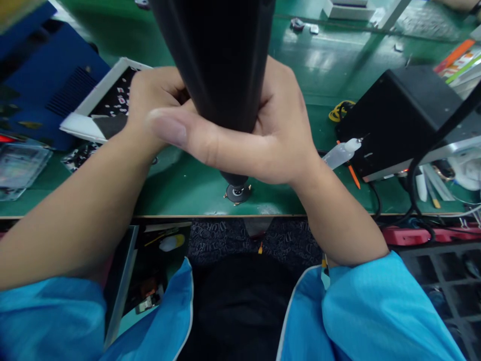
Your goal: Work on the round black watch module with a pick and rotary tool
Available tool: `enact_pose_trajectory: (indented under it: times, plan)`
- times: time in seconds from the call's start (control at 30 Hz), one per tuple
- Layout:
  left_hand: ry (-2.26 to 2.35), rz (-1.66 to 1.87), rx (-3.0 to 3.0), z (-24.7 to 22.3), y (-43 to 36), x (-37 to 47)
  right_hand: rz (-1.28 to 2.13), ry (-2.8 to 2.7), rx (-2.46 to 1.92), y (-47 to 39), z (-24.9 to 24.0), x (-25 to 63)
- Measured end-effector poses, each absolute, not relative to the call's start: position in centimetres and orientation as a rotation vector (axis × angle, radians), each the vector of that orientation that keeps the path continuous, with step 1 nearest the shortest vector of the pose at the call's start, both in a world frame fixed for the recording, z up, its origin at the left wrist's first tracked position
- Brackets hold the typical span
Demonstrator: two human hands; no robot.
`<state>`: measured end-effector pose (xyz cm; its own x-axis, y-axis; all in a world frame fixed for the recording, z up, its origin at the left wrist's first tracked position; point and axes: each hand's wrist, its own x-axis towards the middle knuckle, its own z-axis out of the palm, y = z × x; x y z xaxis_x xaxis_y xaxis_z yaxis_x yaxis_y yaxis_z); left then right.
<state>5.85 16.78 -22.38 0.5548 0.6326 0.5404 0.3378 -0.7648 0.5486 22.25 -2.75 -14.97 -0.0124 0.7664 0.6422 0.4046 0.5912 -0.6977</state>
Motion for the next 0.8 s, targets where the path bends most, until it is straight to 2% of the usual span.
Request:
enact_pose_trajectory:
  times: [0.43,0.8]
  plan:
    - [0.796,1.083,2.376,-22.0,16.3,5.9,0.508,-1.557,-0.927,-2.6,-14.9,22.0]
    - [0.796,1.071,2.357,-21.7,15.8,5.7,0.465,-1.584,-0.977,-2.6,-14.7,21.6]
